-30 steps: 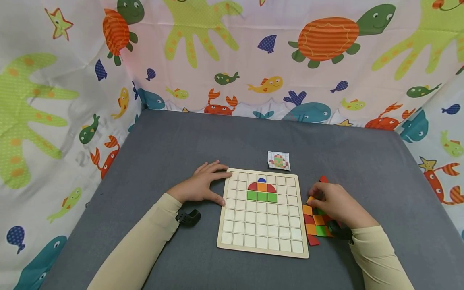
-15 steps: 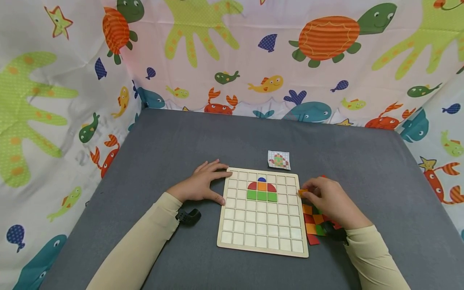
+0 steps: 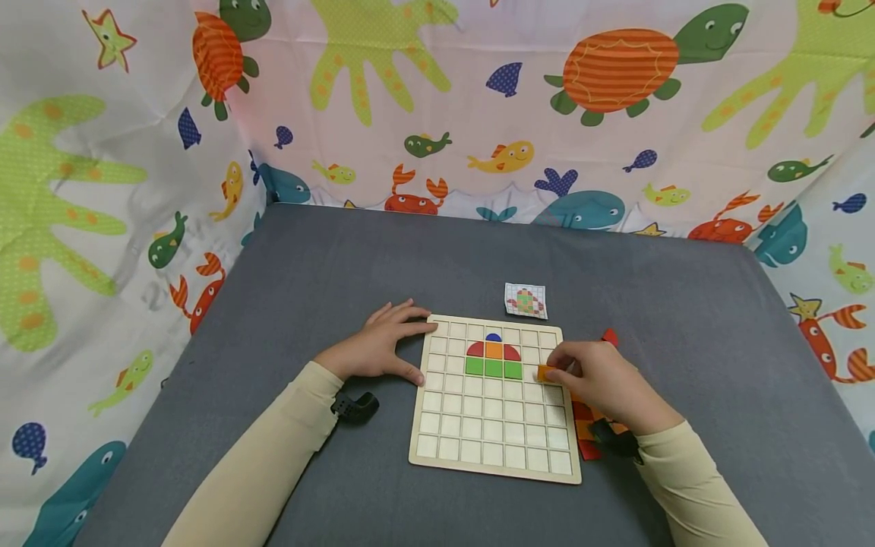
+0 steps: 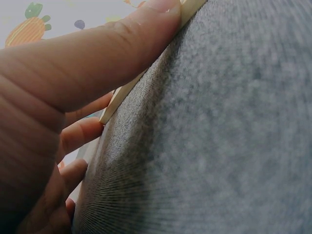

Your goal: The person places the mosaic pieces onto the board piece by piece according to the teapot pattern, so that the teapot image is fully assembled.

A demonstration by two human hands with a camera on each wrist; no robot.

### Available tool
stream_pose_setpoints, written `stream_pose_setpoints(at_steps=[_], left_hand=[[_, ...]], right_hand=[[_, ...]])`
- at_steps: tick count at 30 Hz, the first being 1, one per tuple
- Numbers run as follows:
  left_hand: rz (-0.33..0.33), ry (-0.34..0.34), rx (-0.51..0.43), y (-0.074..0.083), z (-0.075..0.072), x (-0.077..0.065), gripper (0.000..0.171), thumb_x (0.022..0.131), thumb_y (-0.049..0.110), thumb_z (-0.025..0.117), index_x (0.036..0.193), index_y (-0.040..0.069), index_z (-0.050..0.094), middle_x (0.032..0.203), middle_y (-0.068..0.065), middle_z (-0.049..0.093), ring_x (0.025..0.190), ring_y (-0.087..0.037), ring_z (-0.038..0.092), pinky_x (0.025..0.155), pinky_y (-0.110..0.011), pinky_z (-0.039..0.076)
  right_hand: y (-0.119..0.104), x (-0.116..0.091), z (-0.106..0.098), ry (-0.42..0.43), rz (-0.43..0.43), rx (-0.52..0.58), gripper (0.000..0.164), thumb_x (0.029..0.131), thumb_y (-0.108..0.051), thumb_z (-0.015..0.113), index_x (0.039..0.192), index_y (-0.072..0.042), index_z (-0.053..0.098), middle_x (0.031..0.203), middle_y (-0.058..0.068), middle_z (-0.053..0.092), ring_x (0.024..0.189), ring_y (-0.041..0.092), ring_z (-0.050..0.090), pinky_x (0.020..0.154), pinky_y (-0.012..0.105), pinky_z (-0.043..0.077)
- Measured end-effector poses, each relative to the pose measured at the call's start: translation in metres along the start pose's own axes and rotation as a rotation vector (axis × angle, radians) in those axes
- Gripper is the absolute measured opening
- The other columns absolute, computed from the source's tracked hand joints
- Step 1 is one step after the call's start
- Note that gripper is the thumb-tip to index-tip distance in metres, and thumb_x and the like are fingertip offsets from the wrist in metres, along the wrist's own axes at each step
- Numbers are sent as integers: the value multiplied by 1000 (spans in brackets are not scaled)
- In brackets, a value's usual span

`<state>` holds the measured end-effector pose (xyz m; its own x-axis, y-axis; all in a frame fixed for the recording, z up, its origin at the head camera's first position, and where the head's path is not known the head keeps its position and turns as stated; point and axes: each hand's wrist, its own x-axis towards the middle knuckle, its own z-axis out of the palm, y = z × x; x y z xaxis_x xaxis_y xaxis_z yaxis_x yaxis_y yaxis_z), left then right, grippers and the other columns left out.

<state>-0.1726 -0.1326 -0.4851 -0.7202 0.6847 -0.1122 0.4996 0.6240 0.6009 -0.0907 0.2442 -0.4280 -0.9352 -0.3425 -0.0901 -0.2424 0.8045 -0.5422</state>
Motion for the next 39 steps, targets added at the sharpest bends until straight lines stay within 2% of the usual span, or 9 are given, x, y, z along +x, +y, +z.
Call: stream_pose_setpoints(at_steps=[8, 16, 27, 39], left_hand=[[-2, 1, -8, 0, 0, 0, 96, 77, 53, 91, 158, 21, 51, 168, -4, 35, 163, -30, 10, 131, -55, 0], [-8, 0, -13, 0, 0, 0, 97, 77, 53, 91, 159, 21, 51, 168, -3, 35, 163, -29, 9, 131, -54, -1], [-7, 7, -3, 3, -1, 0, 97, 76, 53, 91, 158, 21, 51, 167, -4, 36, 163, -29, 10, 131, -53, 0], [-20, 1, -14, 5, -3, -1, 97, 76, 53, 91, 158, 20, 51, 167, -4, 36, 163, -29, 10, 131, -54, -1]], right_hand=[[-12, 9, 15, -58, -61, 28, 9, 95, -20, 81, 91, -21, 73, 83, -11, 69, 62, 7, 56, 56, 25, 50], [-18, 13, 22, -104, -109, 52, 11, 96, -18, 80, 90, -23, 71, 76, -13, 65, 63, 7, 55, 58, 25, 49], [-13, 17, 28, -129, -184, 37, 11, 95, -15, 80, 88, -21, 73, 76, -14, 64, 68, 2, 56, 62, 24, 50], [-11, 17, 32, -125, -136, 48, 14, 95, -17, 80, 85, -23, 72, 75, -15, 64, 66, 3, 55, 61, 23, 49]])
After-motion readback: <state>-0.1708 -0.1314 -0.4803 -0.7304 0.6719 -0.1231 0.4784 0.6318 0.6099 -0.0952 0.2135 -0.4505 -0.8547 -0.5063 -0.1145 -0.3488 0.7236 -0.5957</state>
